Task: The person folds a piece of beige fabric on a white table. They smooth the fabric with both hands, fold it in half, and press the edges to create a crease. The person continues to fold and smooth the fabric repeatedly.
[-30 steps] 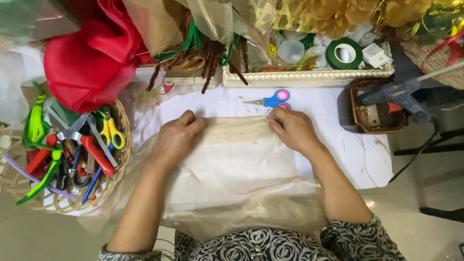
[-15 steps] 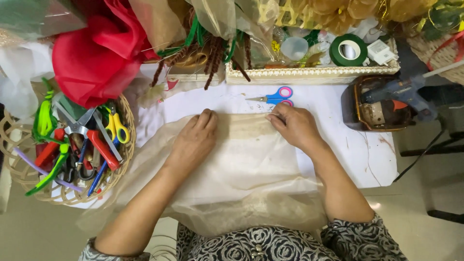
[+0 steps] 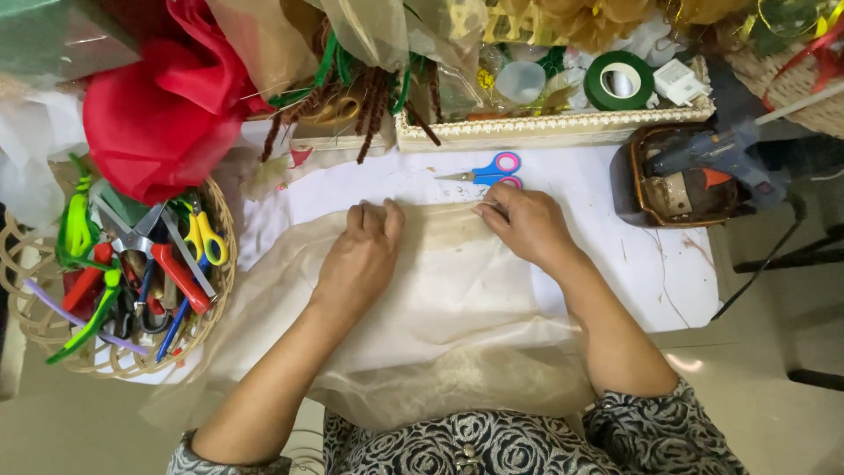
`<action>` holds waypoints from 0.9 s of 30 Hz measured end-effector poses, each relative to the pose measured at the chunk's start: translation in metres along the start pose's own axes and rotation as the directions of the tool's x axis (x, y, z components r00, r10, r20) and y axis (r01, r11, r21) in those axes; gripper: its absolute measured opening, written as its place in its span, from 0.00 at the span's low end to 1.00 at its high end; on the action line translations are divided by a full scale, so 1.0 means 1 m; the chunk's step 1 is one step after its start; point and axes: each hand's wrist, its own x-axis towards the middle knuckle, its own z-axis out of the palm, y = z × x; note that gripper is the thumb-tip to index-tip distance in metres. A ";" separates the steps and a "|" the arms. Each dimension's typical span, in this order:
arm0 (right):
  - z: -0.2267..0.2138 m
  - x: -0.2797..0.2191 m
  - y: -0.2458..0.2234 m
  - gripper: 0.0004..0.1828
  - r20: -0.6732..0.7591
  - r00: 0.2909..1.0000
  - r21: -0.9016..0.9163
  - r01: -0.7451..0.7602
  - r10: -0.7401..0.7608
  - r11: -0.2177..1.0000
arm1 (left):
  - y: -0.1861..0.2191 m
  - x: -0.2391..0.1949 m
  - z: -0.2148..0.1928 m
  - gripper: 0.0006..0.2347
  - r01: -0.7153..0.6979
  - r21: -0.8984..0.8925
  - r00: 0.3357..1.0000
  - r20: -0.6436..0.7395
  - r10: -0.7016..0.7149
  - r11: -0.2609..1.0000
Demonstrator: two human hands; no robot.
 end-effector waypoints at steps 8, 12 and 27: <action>-0.003 0.001 0.002 0.08 -0.012 1.000 0.011 -0.001 0.001 1.000 | 0.032 0.008 -0.033 0.35 0.105 -0.010 0.964 0.245 -0.099 0.994; -0.007 0.001 0.006 0.06 -0.015 1.000 0.124 0.007 -0.005 0.992 | 0.038 0.010 -0.044 0.37 0.155 0.005 0.944 0.293 -0.149 0.988; -0.008 -0.002 -0.004 0.07 -0.126 0.991 0.236 -0.011 0.042 0.972 | 0.041 0.015 -0.033 0.39 0.171 0.006 0.933 0.319 -0.164 0.985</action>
